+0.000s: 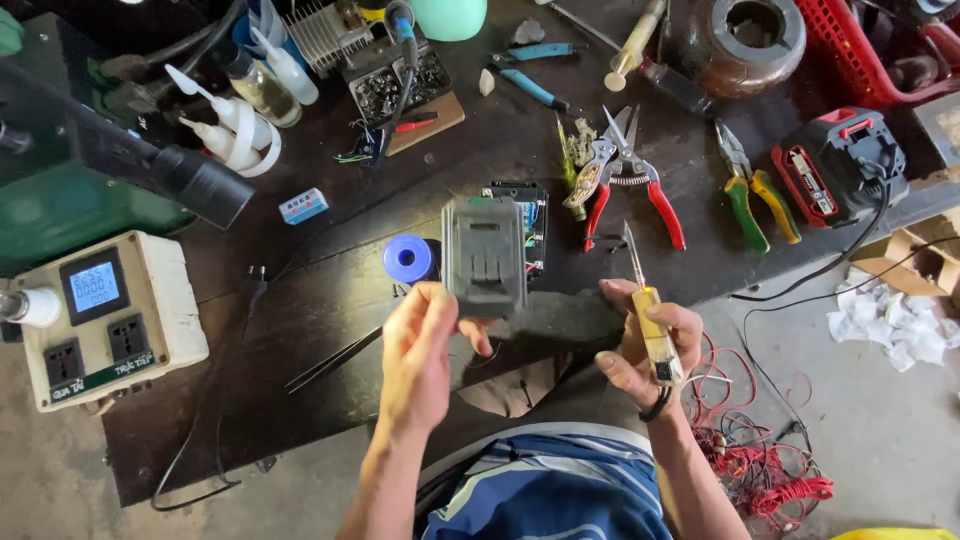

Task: Soldering wires and electronic components onto a circuit board inside a battery pack housing on a repair bench.

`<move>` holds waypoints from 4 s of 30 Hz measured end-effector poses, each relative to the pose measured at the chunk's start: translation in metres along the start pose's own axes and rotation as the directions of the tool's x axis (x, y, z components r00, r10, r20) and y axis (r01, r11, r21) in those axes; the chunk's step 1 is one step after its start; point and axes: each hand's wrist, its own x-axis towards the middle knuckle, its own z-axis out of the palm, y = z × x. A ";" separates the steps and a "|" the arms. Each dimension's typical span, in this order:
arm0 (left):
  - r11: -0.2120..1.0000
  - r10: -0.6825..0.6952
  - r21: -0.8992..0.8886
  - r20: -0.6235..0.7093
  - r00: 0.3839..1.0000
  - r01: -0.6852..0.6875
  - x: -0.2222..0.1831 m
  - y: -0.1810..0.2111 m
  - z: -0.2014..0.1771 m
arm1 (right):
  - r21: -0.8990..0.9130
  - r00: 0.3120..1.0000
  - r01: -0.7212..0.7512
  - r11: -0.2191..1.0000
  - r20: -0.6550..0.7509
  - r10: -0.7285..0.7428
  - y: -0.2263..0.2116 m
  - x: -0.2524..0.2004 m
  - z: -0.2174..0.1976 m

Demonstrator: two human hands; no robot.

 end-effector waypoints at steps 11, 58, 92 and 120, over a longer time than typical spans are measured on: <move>0.935 0.164 0.278 0.215 0.963 -0.222 -0.003 -0.003 0.010 | -0.100 0.999 -0.036 0.994 0.028 0.039 -0.016 0.038 0.024; 0.528 0.374 0.728 0.263 0.889 -0.438 -0.020 -0.005 -0.030 | -0.175 0.944 -0.270 0.947 0.146 0.296 -0.036 0.003 0.007; 0.135 0.444 0.810 0.466 0.765 -0.571 -0.044 -0.039 -0.072 | -0.451 0.958 -0.017 0.892 0.248 0.143 -0.095 -0.041 0.025; 0.259 0.494 0.847 0.297 0.817 -0.464 -0.025 -0.036 -0.069 | -0.715 0.918 0.045 0.698 0.305 0.253 -0.060 -0.057 0.105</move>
